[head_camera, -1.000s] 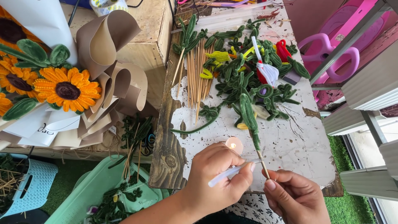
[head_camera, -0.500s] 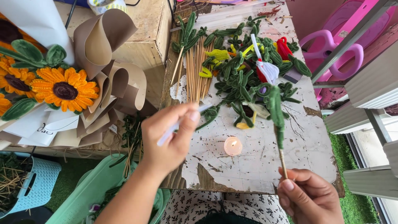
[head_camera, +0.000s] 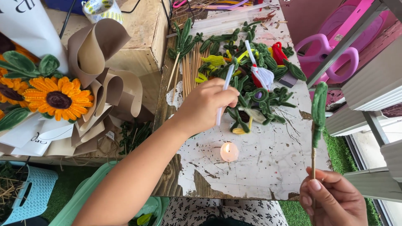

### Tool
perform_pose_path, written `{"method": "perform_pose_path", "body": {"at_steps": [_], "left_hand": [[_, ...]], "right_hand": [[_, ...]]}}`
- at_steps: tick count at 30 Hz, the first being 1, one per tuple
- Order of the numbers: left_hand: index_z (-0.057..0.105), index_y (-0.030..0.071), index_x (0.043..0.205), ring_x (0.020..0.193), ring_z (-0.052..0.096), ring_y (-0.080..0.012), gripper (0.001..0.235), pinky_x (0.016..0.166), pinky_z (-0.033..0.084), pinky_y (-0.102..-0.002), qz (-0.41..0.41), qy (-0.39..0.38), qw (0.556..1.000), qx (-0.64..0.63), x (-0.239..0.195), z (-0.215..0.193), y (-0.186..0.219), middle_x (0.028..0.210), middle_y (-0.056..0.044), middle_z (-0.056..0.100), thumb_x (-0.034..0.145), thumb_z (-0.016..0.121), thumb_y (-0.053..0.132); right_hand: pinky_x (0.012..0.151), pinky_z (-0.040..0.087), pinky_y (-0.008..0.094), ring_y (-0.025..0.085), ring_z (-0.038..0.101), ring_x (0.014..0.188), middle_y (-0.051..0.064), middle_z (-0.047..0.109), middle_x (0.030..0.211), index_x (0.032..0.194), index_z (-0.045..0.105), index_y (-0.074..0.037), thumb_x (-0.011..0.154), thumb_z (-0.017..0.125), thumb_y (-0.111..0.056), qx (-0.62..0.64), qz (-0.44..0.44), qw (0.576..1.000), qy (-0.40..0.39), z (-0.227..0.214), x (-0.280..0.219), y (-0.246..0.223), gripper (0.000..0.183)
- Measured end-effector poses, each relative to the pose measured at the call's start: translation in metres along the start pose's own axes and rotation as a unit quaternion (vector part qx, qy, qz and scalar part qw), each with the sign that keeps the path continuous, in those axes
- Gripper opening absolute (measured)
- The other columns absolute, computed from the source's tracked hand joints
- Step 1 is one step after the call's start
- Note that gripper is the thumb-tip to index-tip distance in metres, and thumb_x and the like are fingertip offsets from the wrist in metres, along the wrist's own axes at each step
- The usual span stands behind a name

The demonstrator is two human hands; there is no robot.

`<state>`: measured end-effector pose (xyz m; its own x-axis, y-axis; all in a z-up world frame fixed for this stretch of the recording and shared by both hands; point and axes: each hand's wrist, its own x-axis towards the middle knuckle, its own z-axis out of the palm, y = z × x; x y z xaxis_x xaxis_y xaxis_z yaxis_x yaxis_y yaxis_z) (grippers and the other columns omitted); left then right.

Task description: Assembling green fuzzy stems into a decorative cactus shape using a candle to melt adhesive for joining parts.

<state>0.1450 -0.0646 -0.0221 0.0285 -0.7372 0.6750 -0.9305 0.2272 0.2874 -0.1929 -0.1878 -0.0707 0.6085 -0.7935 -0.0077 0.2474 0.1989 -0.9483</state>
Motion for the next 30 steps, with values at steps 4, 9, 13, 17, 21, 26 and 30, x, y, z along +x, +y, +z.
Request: {"method": "perform_pose_path", "body": {"at_steps": [4, 9, 13, 17, 21, 26, 30], "left_hand": [[0.047, 0.012, 0.084, 0.089, 0.047, -0.0284, 0.049, 0.064, 0.036, -0.04, 0.006, -0.05, 0.992, 0.112, 0.016, 0.017, -0.015, 0.068, -0.003, 0.04, 0.054, 0.049, -0.027], [0.053, 0.014, 0.077, 0.091, 0.05, -0.0281, 0.032, 0.075, 0.034, -0.041, -0.005, -0.075, 0.979, 0.192, 0.018, 0.023, -0.03, 0.067, -0.001, 0.056, 0.076, 0.055, -0.018], [0.056, 0.013, 0.075, 0.086, 0.054, -0.0228, 0.033, 0.084, 0.051, -0.04, -0.075, -0.06, 0.993, 0.076, 0.015, -0.014, -0.018, 0.078, -0.002, 0.053, 0.074, 0.064, -0.018], [0.053, 0.013, 0.078, 0.092, 0.057, -0.0231, 0.034, 0.078, 0.052, -0.038, -0.179, -0.157, 0.968, 0.074, 0.0, -0.05, -0.016, 0.089, -0.003, 0.055, 0.073, 0.054, -0.021], [0.047, 0.011, 0.077, 0.112, 0.074, -0.0289, 0.031, 0.085, 0.054, -0.039, -0.156, -0.057, 0.986, -0.006, -0.014, -0.064, -0.02, 0.094, -0.013, 0.07, 0.073, 0.042, -0.019], [0.046, 0.012, 0.078, 0.107, 0.074, -0.0267, 0.03, 0.084, 0.068, -0.035, -0.201, -0.047, 0.979, -0.005, 0.006, -0.038, -0.028, 0.095, -0.01, 0.072, 0.085, 0.058, -0.014], [0.046, 0.018, 0.077, 0.125, 0.065, -0.0356, 0.034, 0.068, 0.069, -0.028, -0.278, -0.191, 0.941, -0.005, 0.035, -0.008, -0.012, 0.094, -0.008, 0.06, 0.079, 0.061, -0.013]], "right_hand": [[0.042, 0.035, 0.024, 0.022, 0.054, 0.054, 0.017, 0.057, 0.068, 0.114, 0.07, 0.006, 0.091, 0.064, 0.003, 0.016, -0.012, 1.0, -0.009, -0.004, 0.002, 0.002, 0.024], [0.043, 0.036, 0.025, 0.023, 0.053, 0.053, 0.019, 0.057, 0.068, 0.114, 0.07, 0.006, 0.091, 0.064, 0.003, 0.009, -0.003, 1.0, -0.004, -0.008, 0.002, -0.001, 0.023], [0.041, 0.034, 0.024, 0.021, 0.054, 0.053, 0.016, 0.057, 0.067, 0.114, 0.07, 0.003, 0.093, 0.062, 0.001, 0.005, -0.014, 1.0, -0.005, -0.007, 0.004, -0.006, 0.023], [0.043, 0.032, 0.025, 0.021, 0.052, 0.054, 0.014, 0.055, 0.066, 0.114, 0.07, 0.004, 0.093, 0.063, 0.001, -0.004, -0.016, 1.0, 0.009, -0.004, 0.008, -0.008, 0.022], [0.043, 0.033, 0.025, 0.022, 0.052, 0.055, 0.014, 0.056, 0.069, 0.113, 0.07, 0.002, 0.094, 0.063, 0.001, -0.002, -0.011, 1.0, 0.006, -0.009, 0.013, 0.0, 0.02], [0.043, 0.034, 0.025, 0.021, 0.053, 0.054, 0.015, 0.057, 0.068, 0.11, 0.07, 0.001, 0.092, 0.065, 0.001, 0.011, -0.024, 1.0, -0.01, -0.007, 0.013, 0.002, 0.019], [0.043, 0.034, 0.026, 0.022, 0.054, 0.055, 0.015, 0.056, 0.067, 0.115, 0.07, 0.006, 0.092, 0.063, 0.002, 0.008, -0.02, 1.0, -0.006, -0.008, 0.008, -0.006, 0.024]]}}
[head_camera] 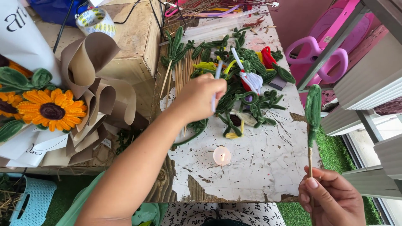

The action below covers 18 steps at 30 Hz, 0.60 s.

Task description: Assembling green fuzzy stems into a decorative cactus shape using a candle to melt adhesive for joining parts.

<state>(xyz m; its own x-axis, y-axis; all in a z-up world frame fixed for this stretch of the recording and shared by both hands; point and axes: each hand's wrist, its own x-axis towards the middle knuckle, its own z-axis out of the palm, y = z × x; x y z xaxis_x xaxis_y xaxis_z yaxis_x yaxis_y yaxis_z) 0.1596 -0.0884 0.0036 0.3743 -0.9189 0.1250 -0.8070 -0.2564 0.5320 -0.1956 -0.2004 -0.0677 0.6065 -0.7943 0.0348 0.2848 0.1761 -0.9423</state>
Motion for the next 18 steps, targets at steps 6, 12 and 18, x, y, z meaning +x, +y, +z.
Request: {"method": "perform_pose_path", "body": {"at_steps": [6, 12, 18], "left_hand": [[0.056, 0.005, 0.103, 0.074, 0.056, -0.0298, 0.036, 0.038, 0.041, -0.045, 0.035, 0.093, 0.96, 0.262, 0.033, 0.044, -0.014, 0.062, -0.006, 0.061, 0.075, 0.057, -0.018], [0.048, 0.016, 0.084, 0.071, 0.065, -0.0237, 0.032, 0.051, 0.04, -0.04, -0.022, 0.15, 0.988, 0.018, 0.003, 0.014, -0.003, 0.072, -0.002, 0.059, 0.073, 0.059, -0.012], [0.046, 0.019, 0.087, 0.083, 0.064, -0.0197, 0.033, 0.053, 0.047, -0.032, -0.006, 0.063, 0.998, 0.012, -0.005, 0.005, 0.001, 0.085, -0.004, 0.057, 0.078, 0.053, -0.012]], "right_hand": [[0.043, 0.034, 0.025, 0.021, 0.052, 0.054, 0.014, 0.058, 0.068, 0.113, 0.071, 0.003, 0.092, 0.065, 0.001, -0.015, 0.0, 1.0, 0.022, -0.005, -0.002, 0.003, 0.021], [0.04, 0.034, 0.026, 0.022, 0.055, 0.053, 0.018, 0.063, 0.071, 0.108, 0.069, 0.003, 0.091, 0.066, 0.002, -0.009, 0.009, 1.0, 0.017, -0.009, 0.0, 0.011, 0.017], [0.04, 0.033, 0.027, 0.022, 0.054, 0.05, 0.017, 0.061, 0.065, 0.106, 0.07, 0.005, 0.09, 0.067, 0.003, 0.008, 0.027, 1.0, -0.012, 0.01, -0.005, 0.013, 0.017]]}}
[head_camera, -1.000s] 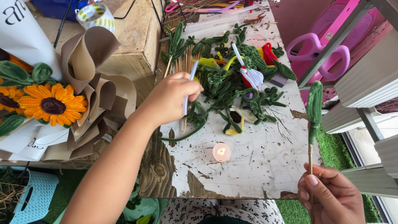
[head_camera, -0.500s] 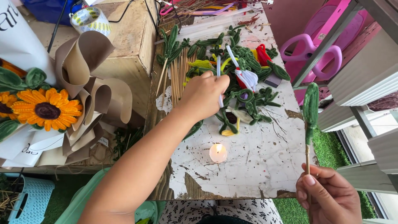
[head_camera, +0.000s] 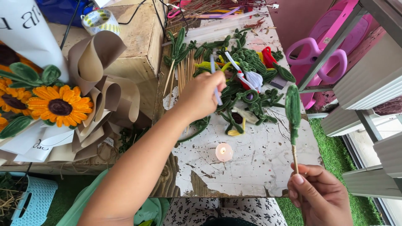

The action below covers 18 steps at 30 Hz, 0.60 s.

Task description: Assembling green fuzzy stems into a decorative cactus shape using a candle to melt adhesive for joining parts.

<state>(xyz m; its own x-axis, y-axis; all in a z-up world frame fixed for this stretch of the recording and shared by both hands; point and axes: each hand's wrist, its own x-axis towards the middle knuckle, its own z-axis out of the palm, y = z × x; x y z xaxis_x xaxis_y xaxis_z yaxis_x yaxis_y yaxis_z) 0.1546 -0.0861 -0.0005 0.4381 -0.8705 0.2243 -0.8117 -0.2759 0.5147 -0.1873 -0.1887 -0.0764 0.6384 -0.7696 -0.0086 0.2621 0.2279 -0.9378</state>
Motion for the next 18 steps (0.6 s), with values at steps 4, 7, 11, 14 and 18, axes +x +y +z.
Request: {"method": "perform_pose_path", "body": {"at_steps": [4, 7, 11, 14, 18], "left_hand": [[0.045, 0.016, 0.093, 0.076, 0.053, -0.0249, 0.035, 0.045, 0.034, -0.043, 0.073, 0.016, 0.993, 0.094, 0.018, 0.034, -0.015, 0.071, -0.002, 0.052, 0.076, 0.049, -0.014], [0.044, 0.015, 0.087, 0.061, 0.045, -0.0212, 0.045, 0.039, 0.025, -0.038, 0.106, 0.07, 0.981, 0.145, 0.024, 0.034, -0.012, 0.061, 0.001, 0.044, 0.065, 0.047, -0.024], [0.051, 0.013, 0.095, 0.066, 0.063, -0.0179, 0.029, 0.049, 0.049, -0.032, -0.093, 0.06, 0.994, -0.022, 0.009, -0.008, 0.008, 0.085, -0.007, 0.066, 0.083, 0.066, -0.009], [0.049, 0.016, 0.09, 0.068, 0.065, -0.017, 0.031, 0.058, 0.049, -0.035, -0.152, 0.119, 0.976, -0.098, -0.006, -0.037, 0.003, 0.089, -0.004, 0.072, 0.081, 0.073, -0.001], [0.045, 0.016, 0.088, 0.067, 0.063, -0.0152, 0.034, 0.063, 0.05, -0.034, -0.134, 0.161, 0.97, -0.125, -0.024, -0.066, -0.001, 0.089, -0.003, 0.073, 0.079, 0.071, -0.004]], "right_hand": [[0.038, 0.035, 0.027, 0.023, 0.056, 0.05, 0.017, 0.064, 0.067, 0.106, 0.071, 0.007, 0.088, 0.067, 0.007, 0.002, -0.003, 1.0, -0.016, 0.005, -0.008, -0.004, 0.019], [0.039, 0.035, 0.028, 0.023, 0.056, 0.051, 0.017, 0.063, 0.068, 0.108, 0.07, 0.01, 0.087, 0.067, 0.006, -0.003, -0.008, 1.0, -0.007, 0.0, -0.011, -0.004, 0.021], [0.042, 0.034, 0.029, 0.023, 0.054, 0.052, 0.017, 0.063, 0.068, 0.108, 0.071, 0.01, 0.089, 0.067, 0.005, -0.033, 0.023, 0.999, 0.02, 0.001, -0.011, -0.009, 0.02], [0.044, 0.037, 0.029, 0.022, 0.055, 0.054, 0.017, 0.062, 0.069, 0.108, 0.071, 0.01, 0.09, 0.067, 0.005, -0.041, 0.028, 0.999, -0.012, 0.007, -0.003, -0.01, 0.019], [0.048, 0.049, 0.032, 0.023, 0.059, 0.061, 0.019, 0.064, 0.073, 0.107, 0.07, 0.01, 0.092, 0.067, 0.005, -0.103, 0.056, 0.991, -0.06, 0.035, 0.006, -0.033, 0.016]]}}
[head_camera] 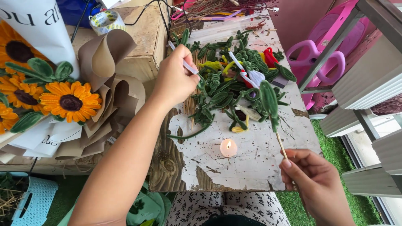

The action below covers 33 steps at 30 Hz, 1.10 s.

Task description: Assembling green fuzzy stems into a decorative cactus shape using a candle to melt adhesive for joining parts.

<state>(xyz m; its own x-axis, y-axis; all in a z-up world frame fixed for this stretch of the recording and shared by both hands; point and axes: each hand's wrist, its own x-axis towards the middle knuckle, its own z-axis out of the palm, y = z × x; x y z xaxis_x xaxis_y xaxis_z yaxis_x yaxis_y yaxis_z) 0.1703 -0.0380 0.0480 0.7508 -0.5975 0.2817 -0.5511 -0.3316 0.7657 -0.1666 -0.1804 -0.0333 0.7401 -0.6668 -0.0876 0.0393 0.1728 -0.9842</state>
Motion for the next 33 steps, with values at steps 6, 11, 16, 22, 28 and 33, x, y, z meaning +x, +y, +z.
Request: {"method": "perform_pose_path", "body": {"at_steps": [6, 11, 16, 22, 28, 33], "left_hand": [[0.037, 0.019, 0.088, 0.085, 0.063, -0.0145, 0.045, 0.082, 0.055, -0.032, 0.105, -0.007, 0.967, -0.231, -0.027, -0.017, 0.03, 0.089, -0.004, 0.065, 0.079, 0.072, -0.008], [0.04, 0.017, 0.089, 0.102, 0.074, -0.0186, 0.034, 0.083, 0.063, -0.023, 0.3, -0.1, 0.921, -0.23, -0.067, -0.02, 0.083, 0.093, -0.004, 0.059, 0.09, 0.065, -0.004], [0.038, 0.014, 0.085, 0.094, 0.076, -0.0195, 0.031, 0.081, 0.054, -0.033, 0.34, -0.125, 0.914, -0.182, -0.071, -0.007, 0.095, 0.08, 0.0, 0.058, 0.088, 0.063, -0.003], [0.039, 0.017, 0.083, 0.083, 0.074, -0.0145, 0.029, 0.094, 0.041, -0.04, 0.345, -0.099, 0.926, -0.114, -0.069, 0.007, 0.09, 0.079, 0.006, 0.065, 0.086, 0.062, -0.001], [0.038, 0.018, 0.083, 0.07, 0.056, -0.0136, 0.031, 0.092, 0.034, -0.036, 0.351, -0.05, 0.926, -0.127, -0.075, 0.011, 0.092, 0.081, 0.008, 0.062, 0.087, 0.058, -0.005], [0.038, 0.016, 0.084, 0.081, 0.074, -0.0175, 0.034, 0.098, 0.037, -0.039, 0.362, -0.003, 0.92, -0.152, -0.077, 0.024, 0.083, 0.087, 0.002, 0.067, 0.09, 0.061, -0.009]], "right_hand": [[0.048, 0.054, 0.031, 0.023, 0.068, 0.059, 0.021, 0.078, 0.079, 0.119, 0.072, 0.008, 0.09, 0.07, 0.003, -0.13, 0.012, 0.991, -0.026, 0.025, 0.021, -0.025, 0.03], [0.044, 0.05, 0.026, 0.017, 0.06, 0.048, 0.017, 0.076, 0.066, 0.117, 0.077, 0.004, 0.087, 0.074, -0.004, -0.185, -0.017, 0.982, -0.036, 0.035, 0.023, -0.035, 0.031], [0.046, 0.051, 0.026, 0.017, 0.067, 0.056, 0.014, 0.078, 0.075, 0.111, 0.078, 0.003, 0.085, 0.076, -0.003, -0.21, -0.031, 0.977, -0.012, 0.047, 0.014, -0.046, 0.027], [0.033, 0.044, 0.029, 0.015, 0.065, 0.057, 0.012, 0.077, 0.079, 0.111, 0.08, 0.0, 0.085, 0.077, -0.005, -0.24, -0.014, 0.97, 0.026, 0.053, 0.007, -0.051, 0.027], [0.032, 0.039, 0.024, 0.008, 0.046, 0.048, 0.003, 0.066, 0.07, 0.109, 0.079, -0.003, 0.09, 0.074, -0.006, -0.251, -0.054, 0.966, 0.032, 0.06, 0.006, -0.054, 0.02], [0.052, 0.047, 0.024, 0.012, 0.061, 0.061, 0.008, 0.072, 0.077, 0.105, 0.073, 0.001, 0.09, 0.072, 0.001, -0.22, -0.074, 0.973, 0.012, 0.06, 0.014, -0.049, 0.015]]}}
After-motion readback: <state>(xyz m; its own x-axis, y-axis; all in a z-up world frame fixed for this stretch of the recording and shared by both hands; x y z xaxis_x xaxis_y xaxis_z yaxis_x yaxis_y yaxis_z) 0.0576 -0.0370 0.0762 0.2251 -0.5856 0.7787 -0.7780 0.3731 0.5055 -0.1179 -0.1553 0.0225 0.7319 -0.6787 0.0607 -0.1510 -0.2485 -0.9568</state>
